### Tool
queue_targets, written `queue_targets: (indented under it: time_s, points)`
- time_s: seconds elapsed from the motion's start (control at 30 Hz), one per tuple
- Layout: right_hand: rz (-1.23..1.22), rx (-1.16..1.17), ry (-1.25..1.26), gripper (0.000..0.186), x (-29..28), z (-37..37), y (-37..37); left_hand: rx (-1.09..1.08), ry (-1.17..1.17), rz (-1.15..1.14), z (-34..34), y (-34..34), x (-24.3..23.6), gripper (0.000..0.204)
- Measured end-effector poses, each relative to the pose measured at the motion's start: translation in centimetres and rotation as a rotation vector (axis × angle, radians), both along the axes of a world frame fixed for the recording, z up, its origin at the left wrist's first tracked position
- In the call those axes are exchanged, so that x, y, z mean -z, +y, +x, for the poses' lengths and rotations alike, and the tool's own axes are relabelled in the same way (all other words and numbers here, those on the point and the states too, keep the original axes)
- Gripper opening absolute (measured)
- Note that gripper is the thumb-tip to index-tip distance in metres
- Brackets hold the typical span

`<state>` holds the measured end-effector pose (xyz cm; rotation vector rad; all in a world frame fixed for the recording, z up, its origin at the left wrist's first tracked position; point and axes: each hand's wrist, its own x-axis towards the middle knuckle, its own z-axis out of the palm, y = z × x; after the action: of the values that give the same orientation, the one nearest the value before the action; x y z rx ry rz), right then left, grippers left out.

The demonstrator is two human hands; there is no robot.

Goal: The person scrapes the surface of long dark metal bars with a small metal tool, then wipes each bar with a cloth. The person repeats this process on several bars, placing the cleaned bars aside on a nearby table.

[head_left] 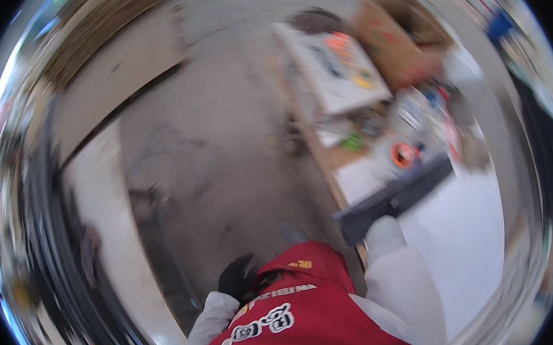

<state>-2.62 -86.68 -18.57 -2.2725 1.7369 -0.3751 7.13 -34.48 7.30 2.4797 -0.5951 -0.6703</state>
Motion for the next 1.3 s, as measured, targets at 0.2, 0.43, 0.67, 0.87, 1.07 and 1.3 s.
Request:
queue_targets:
  time_s: [0.2,0.43,0.67,0.87,1.07,1.3]
  points:
    - [0.109,-0.07,-0.407,0.027,-4.2,2.5,11.0,-0.316,-0.321,0.045,0.1,7.3,-1.1,0.038]
    - [0.541,-0.258,-0.714,0.028,-8.0,10.2,25.3,-1.195,-0.122,0.042,-3.4,26.0,-0.7,0.039]
    - [0.983,-0.599,-0.746,0.031,-14.0,21.0,42.0,-1.39,-0.442,0.612,-7.1,48.2,6.7,0.083]
    - [1.27,-1.029,-0.265,0.037,-21.8,23.4,57.8,-1.439,-0.227,0.67,-6.9,52.7,4.9,0.087]
    - [1.279,-1.354,-0.065,0.034,-24.4,25.8,68.6,-1.464,-0.058,0.553,-6.4,52.7,2.3,0.089]
    - [0.927,-1.795,-0.262,0.04,-21.8,36.1,79.7,-1.388,-0.104,0.464,-8.1,48.4,5.4,0.079]
